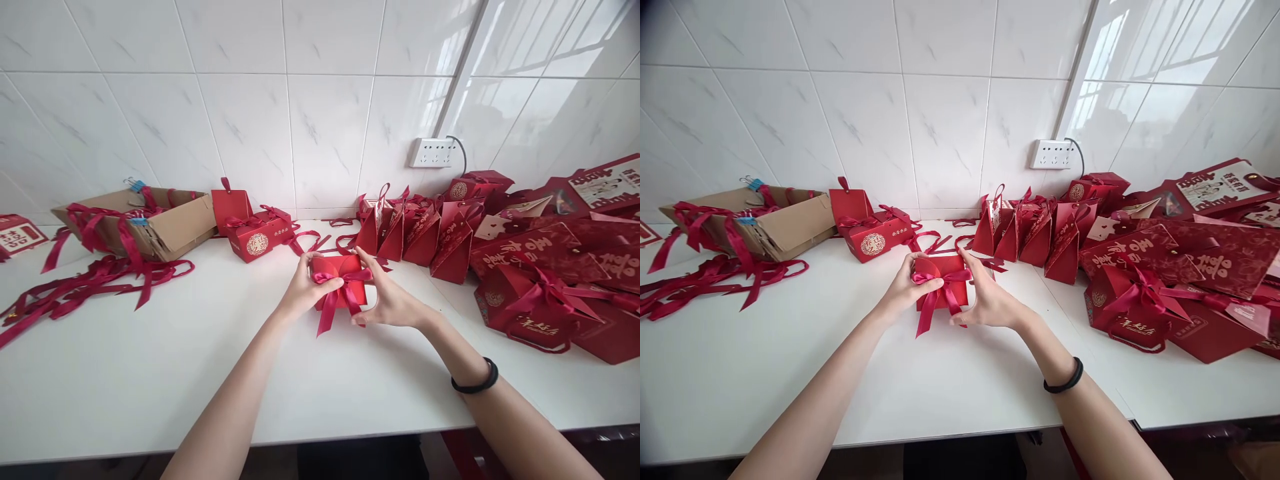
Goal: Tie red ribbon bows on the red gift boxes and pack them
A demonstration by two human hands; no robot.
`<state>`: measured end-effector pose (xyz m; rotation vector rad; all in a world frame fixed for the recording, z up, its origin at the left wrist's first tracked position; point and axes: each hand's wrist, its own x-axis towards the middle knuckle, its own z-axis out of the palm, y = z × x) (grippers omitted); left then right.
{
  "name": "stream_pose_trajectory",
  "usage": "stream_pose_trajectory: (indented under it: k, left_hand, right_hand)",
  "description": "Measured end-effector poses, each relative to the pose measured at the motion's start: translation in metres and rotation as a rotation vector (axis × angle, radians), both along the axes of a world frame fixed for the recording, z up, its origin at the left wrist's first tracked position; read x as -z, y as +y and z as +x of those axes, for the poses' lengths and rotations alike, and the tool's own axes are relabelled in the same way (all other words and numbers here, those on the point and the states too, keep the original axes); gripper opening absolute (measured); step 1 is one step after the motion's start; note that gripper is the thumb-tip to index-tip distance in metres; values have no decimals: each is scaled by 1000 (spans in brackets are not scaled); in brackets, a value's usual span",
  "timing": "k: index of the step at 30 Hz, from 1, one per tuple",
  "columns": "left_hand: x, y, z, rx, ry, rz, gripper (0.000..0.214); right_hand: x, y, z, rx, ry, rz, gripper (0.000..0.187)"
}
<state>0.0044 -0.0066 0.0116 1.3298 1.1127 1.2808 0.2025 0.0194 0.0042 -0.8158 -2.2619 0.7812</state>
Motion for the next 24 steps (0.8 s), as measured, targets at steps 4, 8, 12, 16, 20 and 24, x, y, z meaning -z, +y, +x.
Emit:
stream_pose_trajectory:
  k: [4, 8, 12, 16, 20, 24]
  left_hand:
    - [-2, -3, 1, 44, -11, -36, 62]
    - [-3, -6, 6, 16, 25, -47, 69]
    - [-2, -6, 6, 6, 54, -39, 68]
    - [-2, -5, 5, 15, 40, -29, 70]
    - [3, -2, 7, -6, 64, -8, 78]
    - [9, 1, 7, -319, 74, 190, 46]
  right_hand:
    - [5, 1, -3, 27, 30, 20, 107]
    - [5, 2, -3, 41, 37, 36, 105]
    - [3, 1, -3, 5, 50, 22, 103]
    - [3, -1, -3, 32, 17, 52, 105]
    - [7, 2, -3, 35, 58, 65, 104]
    - [13, 9, -5, 129, 132, 167, 100]
